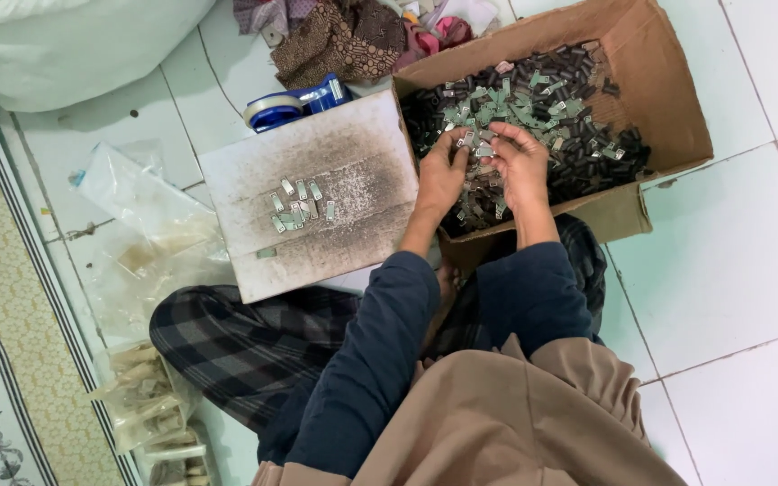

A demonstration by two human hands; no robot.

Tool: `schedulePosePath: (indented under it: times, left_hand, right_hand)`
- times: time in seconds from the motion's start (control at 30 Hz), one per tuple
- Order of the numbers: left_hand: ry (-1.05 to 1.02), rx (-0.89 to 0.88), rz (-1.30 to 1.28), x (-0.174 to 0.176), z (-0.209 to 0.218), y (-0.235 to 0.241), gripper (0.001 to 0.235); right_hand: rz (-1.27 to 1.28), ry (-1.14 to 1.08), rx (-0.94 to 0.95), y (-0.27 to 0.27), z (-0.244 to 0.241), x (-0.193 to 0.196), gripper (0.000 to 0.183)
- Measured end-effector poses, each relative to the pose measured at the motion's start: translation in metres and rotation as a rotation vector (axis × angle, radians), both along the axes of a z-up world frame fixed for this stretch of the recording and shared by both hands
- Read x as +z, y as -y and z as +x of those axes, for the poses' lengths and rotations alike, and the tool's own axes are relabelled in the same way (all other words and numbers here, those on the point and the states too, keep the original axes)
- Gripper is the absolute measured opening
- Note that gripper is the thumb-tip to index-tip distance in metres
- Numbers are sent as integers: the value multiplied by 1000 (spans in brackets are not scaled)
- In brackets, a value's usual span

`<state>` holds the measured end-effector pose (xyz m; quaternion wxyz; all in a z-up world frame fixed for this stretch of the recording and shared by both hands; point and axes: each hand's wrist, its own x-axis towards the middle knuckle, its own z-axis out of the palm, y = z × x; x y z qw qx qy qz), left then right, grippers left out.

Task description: The person sits on the floor and picks small green and black plastic parts from a cardboard box, placing them onto a white board. They then gather the parts into small clear plastic bags, seal them with tape, and set the sealed bags aside. The process repeats with additional parts from the box.

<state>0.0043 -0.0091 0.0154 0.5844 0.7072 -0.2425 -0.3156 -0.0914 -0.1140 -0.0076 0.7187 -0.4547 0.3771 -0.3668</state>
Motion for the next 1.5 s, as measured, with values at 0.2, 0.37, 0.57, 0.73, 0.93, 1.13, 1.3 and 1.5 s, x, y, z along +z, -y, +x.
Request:
schedulePosePath:
  times: [0.2, 0.37, 0.57, 0.73, 0.93, 1.13, 1.3, 1.5]
  left_hand:
    - [-7, 9, -35, -2, 2, 1, 30]
    - [-16, 5, -47, -7, 2, 2, 32]
    - [-21, -8, -42, 5, 0, -2, 32]
    - [-50, -14, -59, 1, 2, -2, 33]
    - [29, -32, 5, 16, -2, -3, 31]
    - [10, -2, 16, 6, -3, -2, 34]
    - [56, -9, 42, -9, -2, 1, 34]
    - [93, -16, 50, -9, -4, 2, 35]
  right_hand:
    - [-35, -5, 53, -5, 0, 10, 30]
    - [-134, -8, 118, 1, -1, -9, 44]
    - [-156, -9, 144, -2, -1, -2, 46]
    - [-96, -14, 140, -6, 0, 7, 40]
    - [26, -28, 185, -8, -3, 0, 30]
    - [84, -144, 151, 1, -5, -13, 22]
    - [-481, -854, 389, 18, -9, -90, 23]
    - [-639, -1128, 720, -8, 5, -4, 34]
